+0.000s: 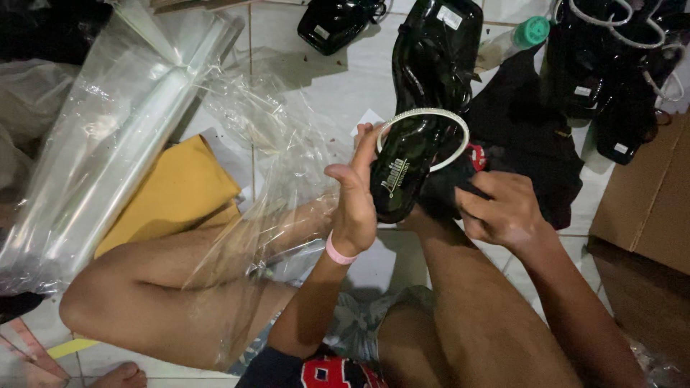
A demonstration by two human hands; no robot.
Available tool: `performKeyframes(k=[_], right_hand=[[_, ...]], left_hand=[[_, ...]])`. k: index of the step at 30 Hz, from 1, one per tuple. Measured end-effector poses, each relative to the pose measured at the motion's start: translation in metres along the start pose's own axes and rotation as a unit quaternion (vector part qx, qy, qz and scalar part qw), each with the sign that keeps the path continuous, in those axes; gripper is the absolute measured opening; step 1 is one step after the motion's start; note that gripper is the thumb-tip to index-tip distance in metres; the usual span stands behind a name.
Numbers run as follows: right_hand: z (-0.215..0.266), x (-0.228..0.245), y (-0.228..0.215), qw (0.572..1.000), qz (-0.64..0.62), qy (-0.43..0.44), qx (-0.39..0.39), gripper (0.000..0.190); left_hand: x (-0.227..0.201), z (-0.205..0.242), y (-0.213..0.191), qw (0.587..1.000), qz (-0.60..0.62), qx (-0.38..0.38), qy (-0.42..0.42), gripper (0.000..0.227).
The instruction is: The person wipes a black sandal with a cloth, then picks up a second sandal to pair them. They place the pair into a clear plastic bag, insert a cardboard insert, and seal the bag. The person repeats this process for a second pair of sandals.
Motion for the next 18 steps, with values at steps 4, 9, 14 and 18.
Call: performKeyframes(k=[4, 9, 14, 18], right_hand=[[-0.021, 0.016, -0.003, 0.999, 0.018, -0.036, 0.027, 0.040], [-0.036, 0.038, 0.003, 0.985, 0.028, -0.134, 0.109, 0.045], [-0.046, 0.027, -0.011, 0.994, 0.050, -0.036, 0.085, 0.042], [-0.053, 0.035, -0.012, 0.989, 0.010, -0.116, 0.090, 0.052]], left_hand=[[-0.019, -0.004, 0.002, 0.997, -0.065, 0.010, 0.051, 0.109], [-0.026, -0.005, 0.001, 0.995, -0.084, -0.006, 0.057, 0.110], [-0.029, -0.003, 0.003, 0.993, -0.091, 0.003, 0.070, 0.109], [-0.030, -0.002, 0.000, 0.992, -0.109, -0.006, 0.068, 0.108]])
Point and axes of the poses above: each hand's wrist, its own z-axis away from the middle knuckle, its own y-axis out of the palm, x = y × z, the point moved 7 cm from there along -z, towards the middle knuckle, and after that the axes turned 1 degree about x, right-handed, at the moved point
